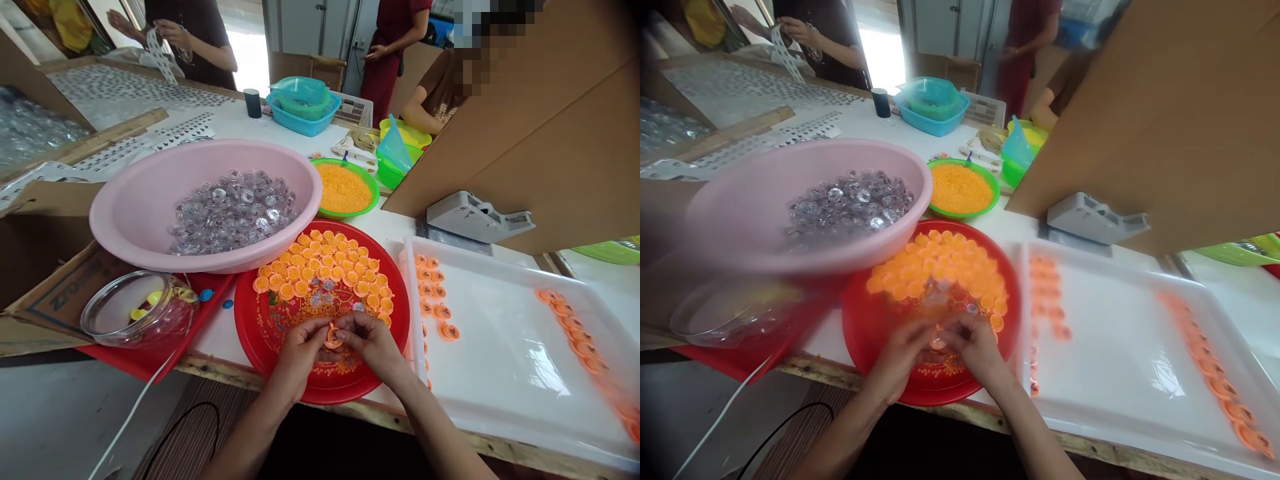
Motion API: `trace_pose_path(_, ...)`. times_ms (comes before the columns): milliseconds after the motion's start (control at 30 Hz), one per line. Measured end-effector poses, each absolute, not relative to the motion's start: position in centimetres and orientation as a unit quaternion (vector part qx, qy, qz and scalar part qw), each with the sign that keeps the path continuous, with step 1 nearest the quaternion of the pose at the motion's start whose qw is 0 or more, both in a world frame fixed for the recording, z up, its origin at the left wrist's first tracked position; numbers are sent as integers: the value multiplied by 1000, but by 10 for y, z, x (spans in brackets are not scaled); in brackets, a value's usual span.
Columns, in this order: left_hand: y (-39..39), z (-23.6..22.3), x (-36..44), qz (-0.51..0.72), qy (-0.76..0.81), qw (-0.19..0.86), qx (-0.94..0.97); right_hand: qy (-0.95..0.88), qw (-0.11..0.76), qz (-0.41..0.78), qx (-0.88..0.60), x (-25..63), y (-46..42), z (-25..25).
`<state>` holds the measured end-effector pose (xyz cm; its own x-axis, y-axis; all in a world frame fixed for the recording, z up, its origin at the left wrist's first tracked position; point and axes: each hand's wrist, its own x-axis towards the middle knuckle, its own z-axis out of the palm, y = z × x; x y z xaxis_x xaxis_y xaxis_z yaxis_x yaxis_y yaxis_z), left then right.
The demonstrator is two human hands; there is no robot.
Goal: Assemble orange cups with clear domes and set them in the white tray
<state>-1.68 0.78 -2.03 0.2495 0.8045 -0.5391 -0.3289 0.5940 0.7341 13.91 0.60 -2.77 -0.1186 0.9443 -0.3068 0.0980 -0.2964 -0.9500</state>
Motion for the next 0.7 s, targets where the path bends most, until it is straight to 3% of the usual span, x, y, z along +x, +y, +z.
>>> trace_pose_path(333,-1,-29,-17,369,498,697,361,-485,366,546,-577,136,0,-30)
trace_pose_path(533,-5,-31,-21,412,512,550,515,-507,405,479,-592,131,-10,-26)
trace_pose_path(700,-6,-33,-20,418,498,505,568,-528,392,444,-608,133,-16,-26)
